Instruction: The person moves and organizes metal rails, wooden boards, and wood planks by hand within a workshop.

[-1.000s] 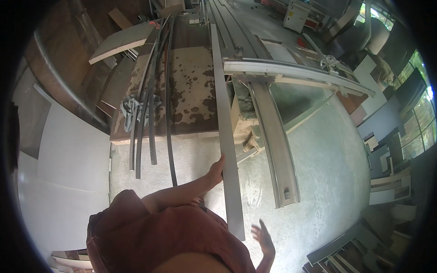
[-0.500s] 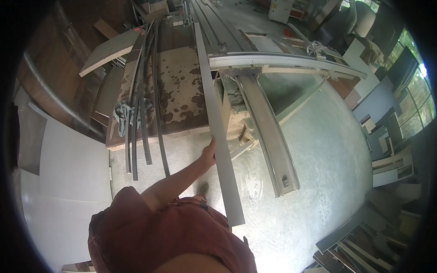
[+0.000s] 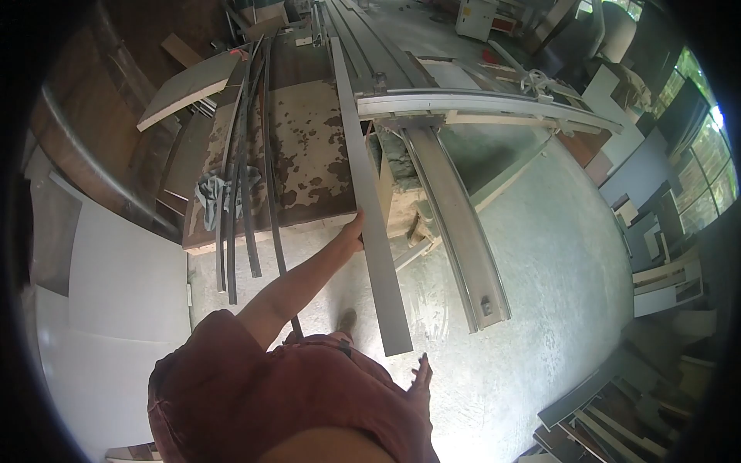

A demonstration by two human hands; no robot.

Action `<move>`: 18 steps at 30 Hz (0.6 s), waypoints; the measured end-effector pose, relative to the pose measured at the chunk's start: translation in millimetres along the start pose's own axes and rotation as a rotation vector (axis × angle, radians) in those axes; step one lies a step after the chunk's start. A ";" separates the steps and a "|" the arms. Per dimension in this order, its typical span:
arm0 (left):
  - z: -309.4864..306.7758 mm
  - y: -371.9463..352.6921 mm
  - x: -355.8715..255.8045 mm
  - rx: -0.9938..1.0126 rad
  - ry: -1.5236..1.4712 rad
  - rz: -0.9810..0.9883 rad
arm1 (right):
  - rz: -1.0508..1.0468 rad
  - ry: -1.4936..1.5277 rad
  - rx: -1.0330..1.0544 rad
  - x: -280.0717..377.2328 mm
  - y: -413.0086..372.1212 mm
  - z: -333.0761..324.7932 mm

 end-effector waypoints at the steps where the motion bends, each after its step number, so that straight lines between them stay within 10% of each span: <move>1: -4.7 8.3 2.3 0.040 0.000 0.009 | -0.043 -0.026 0.015 3.3 3.4 5.6; 18: -24.6 23.7 8.8 0.028 -0.055 0.020 | -0.158 -0.020 -0.226 29.9 44.5 33.2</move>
Point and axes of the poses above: each hand's wrist, its own y-axis towards the middle knuckle, its own z-axis out of the palm, x = y × z, the point moved 4 cm from there along y, towards the middle knuckle, and after that the axes turned 6 degrees about x, right-handed, at the moved point
